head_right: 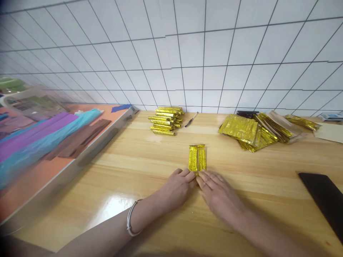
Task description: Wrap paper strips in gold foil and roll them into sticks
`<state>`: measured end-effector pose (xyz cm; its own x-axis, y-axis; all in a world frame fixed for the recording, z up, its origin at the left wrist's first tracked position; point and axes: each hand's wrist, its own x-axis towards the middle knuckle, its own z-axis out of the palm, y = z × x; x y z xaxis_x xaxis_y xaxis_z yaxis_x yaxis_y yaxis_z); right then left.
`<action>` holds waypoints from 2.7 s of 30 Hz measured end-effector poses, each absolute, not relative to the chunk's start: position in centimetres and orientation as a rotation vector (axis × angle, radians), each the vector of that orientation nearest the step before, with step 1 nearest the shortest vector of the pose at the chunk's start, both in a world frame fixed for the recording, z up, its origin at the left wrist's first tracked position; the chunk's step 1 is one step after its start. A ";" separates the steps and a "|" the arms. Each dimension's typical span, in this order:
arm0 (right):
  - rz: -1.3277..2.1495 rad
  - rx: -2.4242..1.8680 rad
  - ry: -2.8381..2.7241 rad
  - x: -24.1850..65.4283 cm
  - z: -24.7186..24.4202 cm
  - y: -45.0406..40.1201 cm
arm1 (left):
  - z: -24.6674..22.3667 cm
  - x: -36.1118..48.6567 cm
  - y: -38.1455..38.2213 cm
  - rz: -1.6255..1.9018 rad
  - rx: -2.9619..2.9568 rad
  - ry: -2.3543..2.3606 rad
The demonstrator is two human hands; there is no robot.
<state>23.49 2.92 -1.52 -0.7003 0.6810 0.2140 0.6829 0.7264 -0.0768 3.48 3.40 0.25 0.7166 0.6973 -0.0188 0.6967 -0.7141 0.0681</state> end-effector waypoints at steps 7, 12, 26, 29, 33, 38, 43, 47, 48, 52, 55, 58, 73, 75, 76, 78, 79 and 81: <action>-0.053 -1.119 -2.759 24.3 -4.0 1.7 | 0.2 1.8 3.2 0.002 2.820 1.086; -0.048 -1.120 -2.724 24.1 -3.3 2.0 | 0.4 0.2 3.1 0.105 2.771 0.975; -0.046 -1.201 -2.747 23.1 -3.0 3.3 | -0.9 0.3 3.1 0.266 2.779 1.005; -0.008 -1.160 -2.725 23.9 -3.2 2.9 | -0.8 -0.2 3.5 0.284 2.745 0.991; 0.048 -1.131 -2.728 24.7 -3.3 2.6 | -0.4 -0.4 3.8 0.303 2.721 0.970; 0.125 -1.069 -2.720 25.6 -2.9 3.2 | -0.3 -0.2 3.7 0.291 2.757 0.984; 0.129 -1.035 -2.719 25.8 -2.5 3.9 | -0.5 0.0 3.4 0.305 2.757 1.016; 0.059 -1.057 -2.696 25.8 -2.3 4.9 | -0.4 1.0 2.6 0.347 2.691 1.092; 0.041 -1.080 -2.686 25.8 -2.3 5.3 | -0.3 1.5 2.4 0.352 2.676 1.115; 0.030 -1.228 -2.586 26.0 -2.3 7.5 | 0.2 4.4 1.7 0.349 2.635 1.185; 0.104 -1.318 -2.494 25.7 -3.1 8.9 | 0.3 7.0 1.6 0.326 2.559 1.234; 0.189 -1.362 -2.365 25.5 -4.5 9.5 | 0.0 8.8 1.9 0.389 2.416 1.225; 0.151 -1.391 -2.249 26.1 -6.7 7.8 | -0.7 9.6 2.2 0.567 2.213 1.086; 0.112 -1.413 -2.286 25.6 -6.6 8.1 | -0.4 8.6 2.1 0.636 2.191 1.032; 0.094 -1.430 -2.307 25.5 -6.5 8.1 | -0.3 7.6 2.2 0.694 2.173 1.010; 0.061 -1.470 -2.338 25.2 -6.1 8.0 | -0.3 4.8 2.9 0.846 2.102 1.094; 0.044 -1.488 -2.346 25.1 -5.9 7.9 | -0.5 3.1 3.5 0.951 2.052 1.186; 0.014 -1.509 -2.358 24.9 -5.7 7.7 | -1.0 -0.1 5.2 1.126 1.953 1.394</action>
<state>24.91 7.68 -5.67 -0.3779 0.8833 0.2776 0.8799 0.4359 -0.1891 -0.07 5.23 -1.05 0.1401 0.9294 0.3413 0.5289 -0.3617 0.7677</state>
